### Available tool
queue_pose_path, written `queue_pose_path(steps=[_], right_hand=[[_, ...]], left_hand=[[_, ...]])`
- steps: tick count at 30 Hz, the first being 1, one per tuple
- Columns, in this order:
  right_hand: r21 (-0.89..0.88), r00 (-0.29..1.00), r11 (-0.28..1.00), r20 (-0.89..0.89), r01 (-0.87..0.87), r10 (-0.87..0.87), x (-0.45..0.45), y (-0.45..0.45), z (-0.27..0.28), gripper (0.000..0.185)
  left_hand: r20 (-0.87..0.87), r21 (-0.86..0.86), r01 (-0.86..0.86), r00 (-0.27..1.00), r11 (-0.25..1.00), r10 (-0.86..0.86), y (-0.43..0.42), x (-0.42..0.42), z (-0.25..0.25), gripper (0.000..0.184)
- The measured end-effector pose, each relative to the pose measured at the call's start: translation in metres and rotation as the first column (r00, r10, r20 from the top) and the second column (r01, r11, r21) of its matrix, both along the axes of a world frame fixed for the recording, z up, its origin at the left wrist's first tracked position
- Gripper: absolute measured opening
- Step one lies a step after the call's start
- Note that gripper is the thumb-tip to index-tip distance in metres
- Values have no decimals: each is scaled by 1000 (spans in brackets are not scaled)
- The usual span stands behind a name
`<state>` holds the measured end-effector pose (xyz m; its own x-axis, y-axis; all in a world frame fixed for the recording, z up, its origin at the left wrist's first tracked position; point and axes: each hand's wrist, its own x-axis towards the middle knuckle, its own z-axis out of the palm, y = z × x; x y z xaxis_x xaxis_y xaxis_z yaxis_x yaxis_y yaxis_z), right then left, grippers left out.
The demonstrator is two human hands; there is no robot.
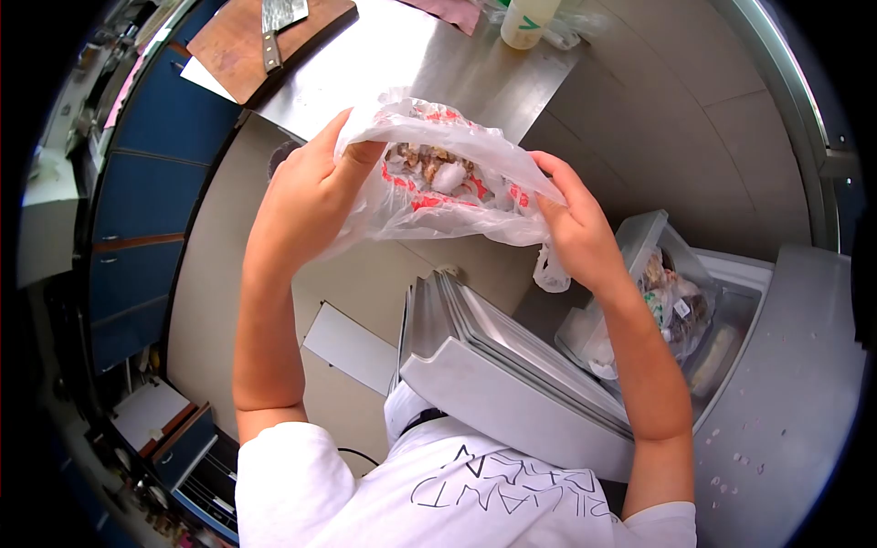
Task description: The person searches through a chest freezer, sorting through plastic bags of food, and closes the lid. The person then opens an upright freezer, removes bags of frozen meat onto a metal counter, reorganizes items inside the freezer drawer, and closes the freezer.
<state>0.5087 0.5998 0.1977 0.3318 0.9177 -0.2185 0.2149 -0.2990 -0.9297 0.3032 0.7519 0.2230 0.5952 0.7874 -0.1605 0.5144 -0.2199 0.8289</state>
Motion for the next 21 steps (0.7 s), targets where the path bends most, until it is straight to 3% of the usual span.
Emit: queue_pose_path(steps=[4, 6, 7, 9, 11, 13, 15, 17, 19, 21], right_hand=[[41, 999, 998, -31, 39, -38, 1, 5, 0, 34], [-19, 971, 995, -217, 102, -103, 0, 10, 7, 32], [-17, 971, 994, -215, 107, -108, 0, 11, 7, 32], [-33, 965, 995, -244, 92, -97, 2, 13, 6, 31], [-40, 963, 992, -238, 123, -129, 6, 12, 1, 32], [-46, 961, 989, -233, 144, -150, 8, 11, -4, 33], [-42, 948, 982, -258, 182, -186, 12, 7, -8, 33], [-54, 948, 980, -251, 189, -197, 14, 0, -9, 34], [-50, 944, 976, -249, 210, -216, 18, -3, -10, 34], [4, 945, 984, -280, 179, -171, 16, -2, -13, 33]], left_hand=[[-26, 45, -8, 1000, 999, 9, 5, 6, 2, 60], [-50, 28, -21, 998, 999, 23, 10, 12, 8, 60], [-73, 13, -37, 997, 999, 37, 13, 17, 10, 60], [21, 100, -25, 1000, 995, 23, 19, 31, 6, 59], [57, 10, 64, 996, 998, -64, 22, 54, 10, 56], [69, 212, 309, 942, 927, -330, 14, 83, 24, 55], [142, 30, 328, 934, 944, -329, -14, 102, 39, 54], [155, 13, 377, 914, 926, -374, -11, 101, 23, 50], [179, 328, 243, 933, 913, -312, 9, 81, 6, 45], [188, -158, 130, 977, 979, -99, 13, 61, 14, 44]])
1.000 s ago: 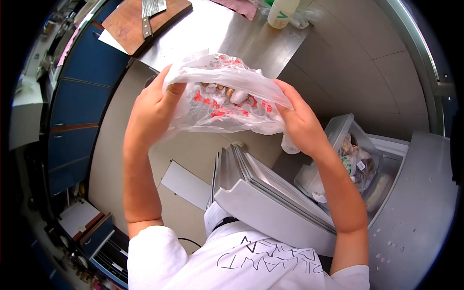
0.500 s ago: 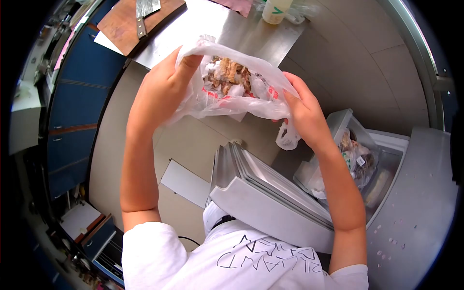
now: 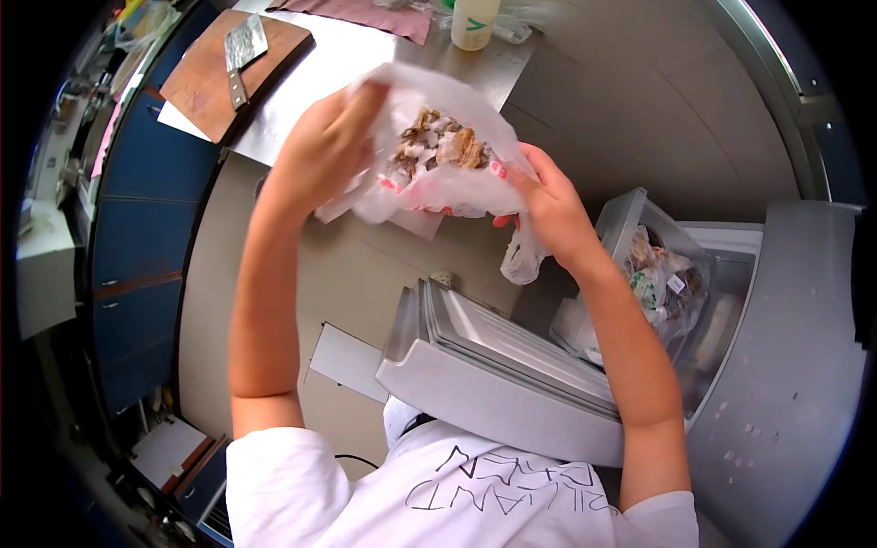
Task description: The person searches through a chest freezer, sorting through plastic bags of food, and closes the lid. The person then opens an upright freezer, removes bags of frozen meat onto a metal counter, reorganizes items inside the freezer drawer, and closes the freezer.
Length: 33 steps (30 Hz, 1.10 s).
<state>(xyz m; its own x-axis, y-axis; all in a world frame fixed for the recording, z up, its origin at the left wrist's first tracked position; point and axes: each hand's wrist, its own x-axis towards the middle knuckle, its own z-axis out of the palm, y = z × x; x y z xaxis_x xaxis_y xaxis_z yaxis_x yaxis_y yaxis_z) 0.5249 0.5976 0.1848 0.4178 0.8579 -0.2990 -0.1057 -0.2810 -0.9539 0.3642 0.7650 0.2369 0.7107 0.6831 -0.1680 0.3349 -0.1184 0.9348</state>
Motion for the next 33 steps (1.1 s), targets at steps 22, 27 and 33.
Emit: queue_pose_path(steps=[22, 27, 33], right_hand=[[-45, 709, 936, 640, -350, 296, -25, 6, 28, 97], [253, 784, 950, 621, -183, -14, -4, 44, 3, 47], [369, 586, 887, 796, -276, -148, 11, 72, 65, 17]], left_hand=[[83, -200, 231, 972, 952, -218, -21, -18, -3, 41], [443, -119, 406, 839, 906, -317, -7, -10, -4, 35], [30, 437, 218, 966, 873, -256, 22, -10, -95, 113]])
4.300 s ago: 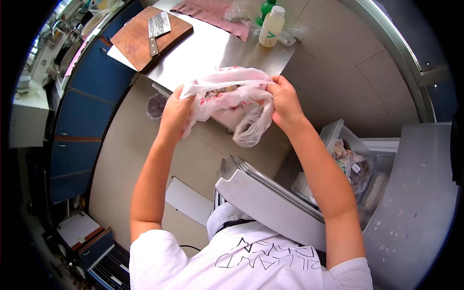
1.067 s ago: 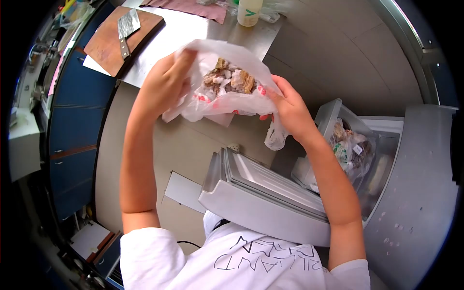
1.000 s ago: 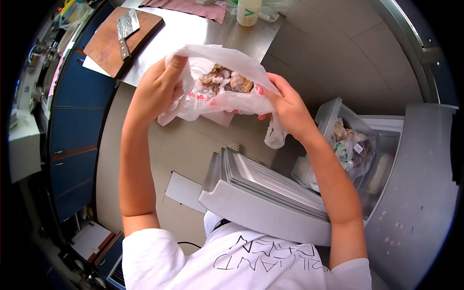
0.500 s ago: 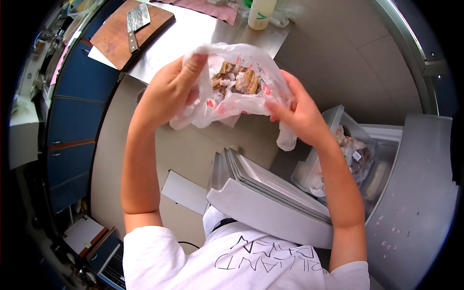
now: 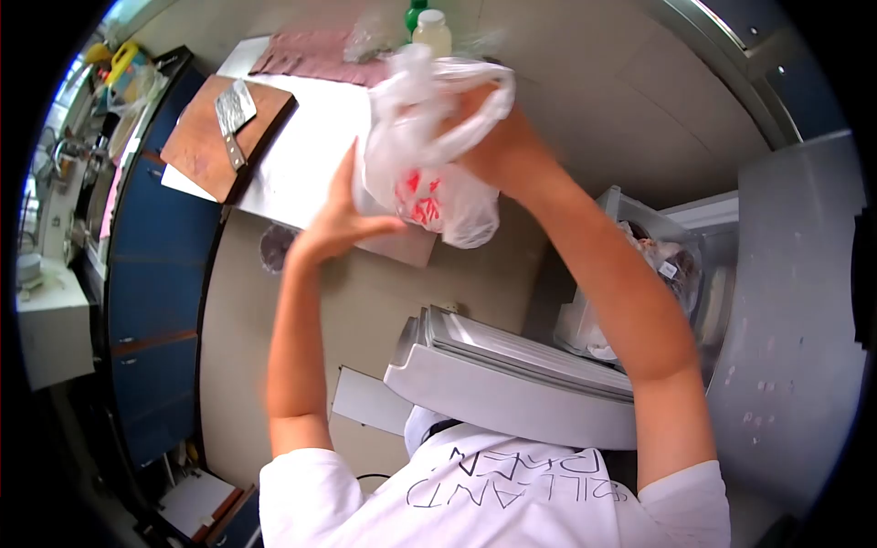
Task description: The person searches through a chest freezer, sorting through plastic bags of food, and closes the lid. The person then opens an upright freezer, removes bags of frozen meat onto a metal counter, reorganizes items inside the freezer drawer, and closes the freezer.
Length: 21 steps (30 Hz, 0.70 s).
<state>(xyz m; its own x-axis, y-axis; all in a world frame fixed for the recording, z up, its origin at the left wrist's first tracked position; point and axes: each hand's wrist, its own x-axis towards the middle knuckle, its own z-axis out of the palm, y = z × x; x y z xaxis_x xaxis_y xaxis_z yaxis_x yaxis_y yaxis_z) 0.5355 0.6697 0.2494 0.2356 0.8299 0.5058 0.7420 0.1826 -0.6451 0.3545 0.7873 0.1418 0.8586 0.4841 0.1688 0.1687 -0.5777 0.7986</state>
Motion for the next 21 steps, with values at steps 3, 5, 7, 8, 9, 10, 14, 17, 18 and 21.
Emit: queue_pose_path(steps=[3, 5, 7, 8, 9, 10, 14, 17, 18, 21], right_hand=[[-298, 981, 940, -148, -163, 123, -45, 2, 33, 17], [-193, 962, 960, 144, -204, 233, -76, 4, 10, 12], [-224, 900, 953, 340, -205, 274, -95, -9, -1, 30], [-241, 897, 949, 343, -202, 278, -97, -17, -6, 32], [-261, 894, 944, 344, -202, 287, -96, -24, -3, 34], [-258, 896, 946, 345, -195, 279, -90, -29, 0, 34], [-157, 960, 971, 186, -182, 210, -62, -37, 22, 44], [141, 995, 986, -24, -91, 95, -25, -18, 16, 48], [-36, 941, 993, -323, -114, 97, -18, -25, 30, 47], [-105, 926, 991, -377, -77, 32, 9, -13, 13, 47]], left_hand=[[40, -74, 197, 980, 978, -194, -26, 31, -31, 73], [74, 20, 155, 985, 988, -156, -31, 34, -46, 70], [49, -26, 96, 994, 995, -95, -32, 26, -47, 68], [40, -42, 69, 997, 997, -67, -32, 21, -47, 67], [42, -44, 38, 998, 998, -36, -31, 19, -45, 66], [50, -33, 10, 999, 999, -9, -29, 22, -44, 64], [56, 132, -36, 998, 991, 29, -12, 53, -47, 60], [-35, 339, 49, 999, 939, -39, 0, 80, -63, 57], [-118, 399, 124, 989, 908, -83, 4, 86, -71, 56], [-350, 495, 387, 908, 778, -229, 17, 98, -86, 52]])
